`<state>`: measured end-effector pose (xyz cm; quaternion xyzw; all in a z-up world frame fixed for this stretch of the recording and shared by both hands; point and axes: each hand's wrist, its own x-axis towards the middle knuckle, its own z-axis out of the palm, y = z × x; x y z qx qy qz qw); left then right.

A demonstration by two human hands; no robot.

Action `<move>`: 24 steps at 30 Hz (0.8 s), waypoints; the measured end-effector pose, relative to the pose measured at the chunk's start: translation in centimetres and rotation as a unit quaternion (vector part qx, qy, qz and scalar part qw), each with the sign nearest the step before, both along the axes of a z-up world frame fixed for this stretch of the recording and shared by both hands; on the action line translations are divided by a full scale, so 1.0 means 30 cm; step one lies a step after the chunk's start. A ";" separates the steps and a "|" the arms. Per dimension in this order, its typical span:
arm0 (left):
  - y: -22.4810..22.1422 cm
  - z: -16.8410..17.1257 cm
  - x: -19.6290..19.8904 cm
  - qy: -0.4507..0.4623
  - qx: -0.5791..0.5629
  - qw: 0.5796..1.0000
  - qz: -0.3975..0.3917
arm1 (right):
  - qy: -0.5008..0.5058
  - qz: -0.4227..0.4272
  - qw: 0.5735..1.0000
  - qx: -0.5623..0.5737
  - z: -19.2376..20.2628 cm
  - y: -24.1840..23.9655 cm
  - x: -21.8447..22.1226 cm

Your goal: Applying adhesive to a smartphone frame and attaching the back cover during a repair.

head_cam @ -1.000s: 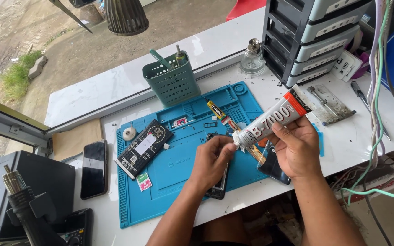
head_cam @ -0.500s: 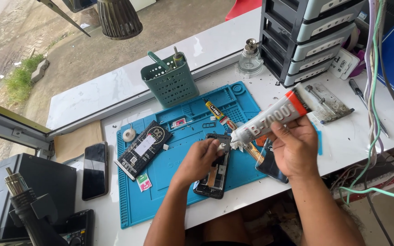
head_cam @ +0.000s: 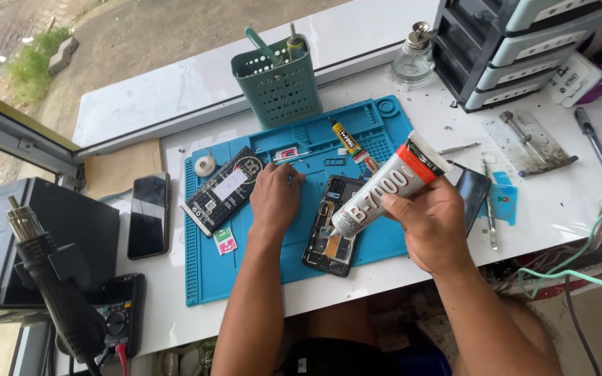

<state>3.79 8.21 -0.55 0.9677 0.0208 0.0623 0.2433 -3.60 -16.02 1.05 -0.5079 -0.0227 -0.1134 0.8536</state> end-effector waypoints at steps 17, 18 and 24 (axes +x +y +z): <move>0.074 -0.004 0.036 0.009 -0.015 0.998 -0.057 | -0.030 0.021 0.995 -0.091 -0.050 0.054 0.042; 0.072 -0.003 0.036 0.013 -0.011 0.998 -0.065 | -0.024 0.033 0.994 -0.102 -0.039 0.049 0.040; 0.072 0.035 0.018 0.020 -0.025 0.997 -0.072 | -0.059 0.078 0.977 -0.191 -0.028 0.134 0.008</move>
